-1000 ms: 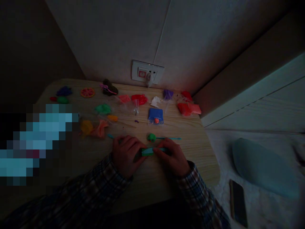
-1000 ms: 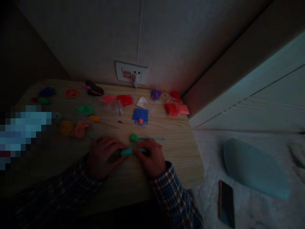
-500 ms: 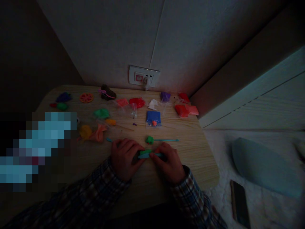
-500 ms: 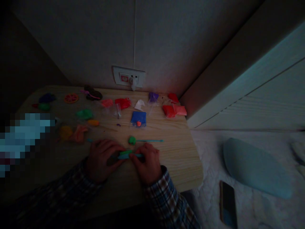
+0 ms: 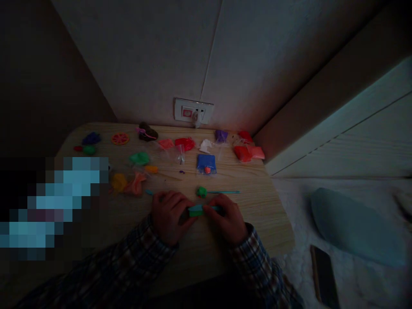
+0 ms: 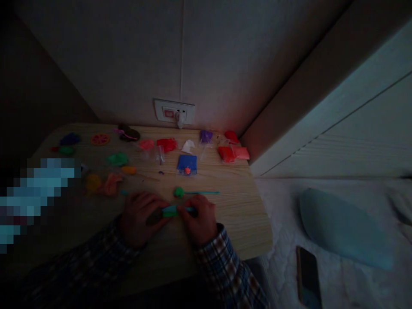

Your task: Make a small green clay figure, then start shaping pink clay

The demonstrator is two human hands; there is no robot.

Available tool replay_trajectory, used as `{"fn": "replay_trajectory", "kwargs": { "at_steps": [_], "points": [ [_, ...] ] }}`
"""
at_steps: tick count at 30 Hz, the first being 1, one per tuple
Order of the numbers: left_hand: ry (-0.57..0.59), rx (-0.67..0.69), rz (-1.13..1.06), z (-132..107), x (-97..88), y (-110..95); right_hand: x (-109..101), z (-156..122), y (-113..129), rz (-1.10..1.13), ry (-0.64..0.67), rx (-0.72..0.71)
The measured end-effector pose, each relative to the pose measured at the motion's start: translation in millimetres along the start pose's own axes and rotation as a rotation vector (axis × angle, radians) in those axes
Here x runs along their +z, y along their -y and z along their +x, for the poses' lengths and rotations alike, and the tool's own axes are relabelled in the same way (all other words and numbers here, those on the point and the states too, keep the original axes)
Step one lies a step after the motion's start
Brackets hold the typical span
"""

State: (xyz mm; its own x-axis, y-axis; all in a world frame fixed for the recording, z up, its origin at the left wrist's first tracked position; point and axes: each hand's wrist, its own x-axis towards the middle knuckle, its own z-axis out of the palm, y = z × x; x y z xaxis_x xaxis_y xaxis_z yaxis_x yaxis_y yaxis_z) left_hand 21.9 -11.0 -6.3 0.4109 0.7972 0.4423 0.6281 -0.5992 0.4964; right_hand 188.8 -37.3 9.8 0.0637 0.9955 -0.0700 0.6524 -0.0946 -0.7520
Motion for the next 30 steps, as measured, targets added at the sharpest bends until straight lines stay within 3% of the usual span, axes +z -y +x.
{"fn": "replay_trajectory", "kwargs": {
  "at_steps": [3,7,10,16,23,30],
  "points": [
    [0.004,-0.013,-0.001,-0.9,0.4,-0.3,-0.4,0.4,1.4,0.001,-0.027,0.001],
    [0.009,-0.007,0.006,-1.3,2.4,-0.9,-10.7,3.0,-0.9,0.234,0.004,0.061],
    [0.025,0.007,-0.025,-1.1,3.5,-2.2,-21.7,3.9,-5.6,0.312,-0.051,0.109],
    [0.091,0.054,-0.095,-0.1,0.3,-3.6,-31.3,-2.2,-12.0,0.290,-0.045,0.131],
    [0.068,0.056,-0.069,0.9,-0.7,-3.4,-25.6,-6.6,-13.4,0.200,-0.070,0.067],
    [0.091,0.015,-0.073,3.6,-0.1,-3.9,-20.6,-8.9,-4.4,0.072,0.015,0.045]
  ]
}}
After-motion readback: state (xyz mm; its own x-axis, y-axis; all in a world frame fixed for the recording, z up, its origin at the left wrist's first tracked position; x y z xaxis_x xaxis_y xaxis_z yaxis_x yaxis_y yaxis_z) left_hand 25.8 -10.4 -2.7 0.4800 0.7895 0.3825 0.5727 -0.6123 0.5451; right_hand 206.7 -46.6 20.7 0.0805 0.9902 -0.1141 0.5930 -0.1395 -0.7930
